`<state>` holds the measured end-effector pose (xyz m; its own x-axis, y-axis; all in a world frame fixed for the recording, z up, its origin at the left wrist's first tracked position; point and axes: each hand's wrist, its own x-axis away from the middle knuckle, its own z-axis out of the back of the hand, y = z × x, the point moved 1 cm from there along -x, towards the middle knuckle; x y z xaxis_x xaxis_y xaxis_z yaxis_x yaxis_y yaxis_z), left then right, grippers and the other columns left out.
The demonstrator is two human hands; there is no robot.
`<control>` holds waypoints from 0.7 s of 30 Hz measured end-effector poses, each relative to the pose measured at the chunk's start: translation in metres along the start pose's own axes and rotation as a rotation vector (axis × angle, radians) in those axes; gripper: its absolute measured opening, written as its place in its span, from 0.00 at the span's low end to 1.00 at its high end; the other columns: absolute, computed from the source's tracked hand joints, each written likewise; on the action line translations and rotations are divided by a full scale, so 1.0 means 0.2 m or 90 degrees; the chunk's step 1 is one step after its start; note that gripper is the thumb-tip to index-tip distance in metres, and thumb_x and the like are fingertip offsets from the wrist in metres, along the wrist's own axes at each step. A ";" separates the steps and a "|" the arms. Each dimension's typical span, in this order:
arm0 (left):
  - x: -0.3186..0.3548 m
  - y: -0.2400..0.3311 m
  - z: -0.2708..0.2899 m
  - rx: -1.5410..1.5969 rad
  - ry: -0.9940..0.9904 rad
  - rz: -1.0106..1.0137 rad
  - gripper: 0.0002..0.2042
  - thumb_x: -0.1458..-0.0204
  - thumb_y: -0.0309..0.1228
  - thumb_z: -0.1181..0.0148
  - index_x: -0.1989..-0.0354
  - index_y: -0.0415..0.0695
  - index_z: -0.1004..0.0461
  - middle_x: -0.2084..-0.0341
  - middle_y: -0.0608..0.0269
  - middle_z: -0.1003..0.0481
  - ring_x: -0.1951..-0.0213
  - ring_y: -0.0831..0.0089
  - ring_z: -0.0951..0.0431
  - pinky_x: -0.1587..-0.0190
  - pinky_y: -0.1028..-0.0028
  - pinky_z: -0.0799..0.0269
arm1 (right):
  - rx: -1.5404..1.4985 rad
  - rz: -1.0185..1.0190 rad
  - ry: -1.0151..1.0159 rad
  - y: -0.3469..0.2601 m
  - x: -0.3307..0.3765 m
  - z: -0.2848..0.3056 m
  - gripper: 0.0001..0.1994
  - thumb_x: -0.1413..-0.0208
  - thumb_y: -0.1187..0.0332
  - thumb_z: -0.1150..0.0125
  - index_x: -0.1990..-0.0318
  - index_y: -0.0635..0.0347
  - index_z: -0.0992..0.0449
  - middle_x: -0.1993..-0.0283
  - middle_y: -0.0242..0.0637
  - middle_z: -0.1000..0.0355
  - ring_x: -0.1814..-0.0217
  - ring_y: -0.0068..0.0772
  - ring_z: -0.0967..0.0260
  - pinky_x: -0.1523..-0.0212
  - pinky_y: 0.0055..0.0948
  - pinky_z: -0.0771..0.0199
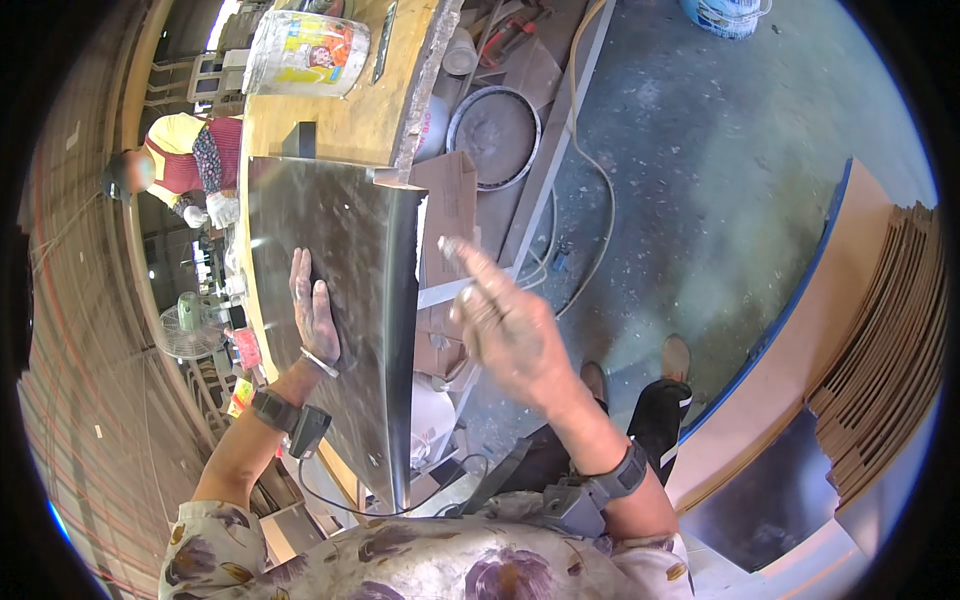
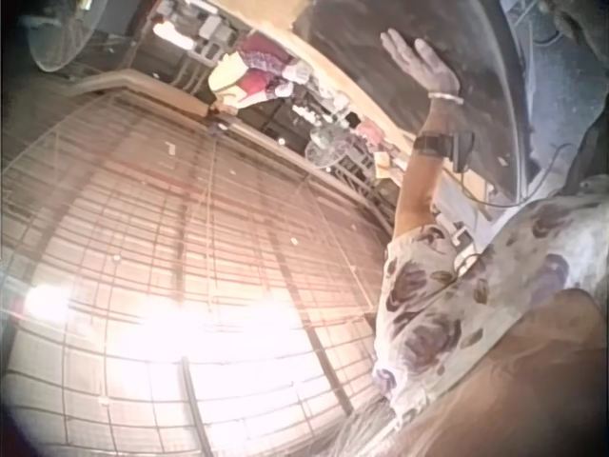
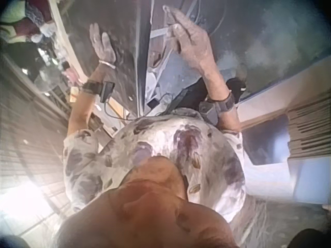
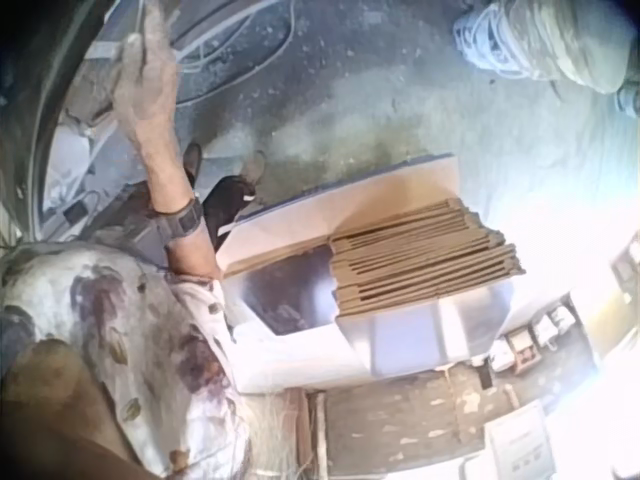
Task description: Applying a white filler or putty to the edges and scratches of dark furniture panels and smoothing it over.
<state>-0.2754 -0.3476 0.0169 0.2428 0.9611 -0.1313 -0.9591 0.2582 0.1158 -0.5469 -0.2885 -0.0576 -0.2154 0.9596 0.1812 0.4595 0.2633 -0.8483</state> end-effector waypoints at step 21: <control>0.00 -0.02 -0.02 0.017 -0.004 -0.008 0.22 0.44 0.32 0.64 0.41 0.36 0.47 0.41 0.46 0.50 0.39 0.55 0.50 0.39 0.64 0.57 | 0.155 0.426 0.252 0.23 -0.26 -0.07 0.25 0.55 0.84 0.45 0.46 0.57 0.34 0.67 0.38 0.32 0.71 0.30 0.37 0.68 0.25 0.33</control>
<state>-0.2719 -0.3481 0.0129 0.2556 0.9584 -0.1274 -0.9517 0.2726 0.1412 -0.5027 -0.3240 -0.0998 0.3790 0.8825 -0.2784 0.1726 -0.3630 -0.9157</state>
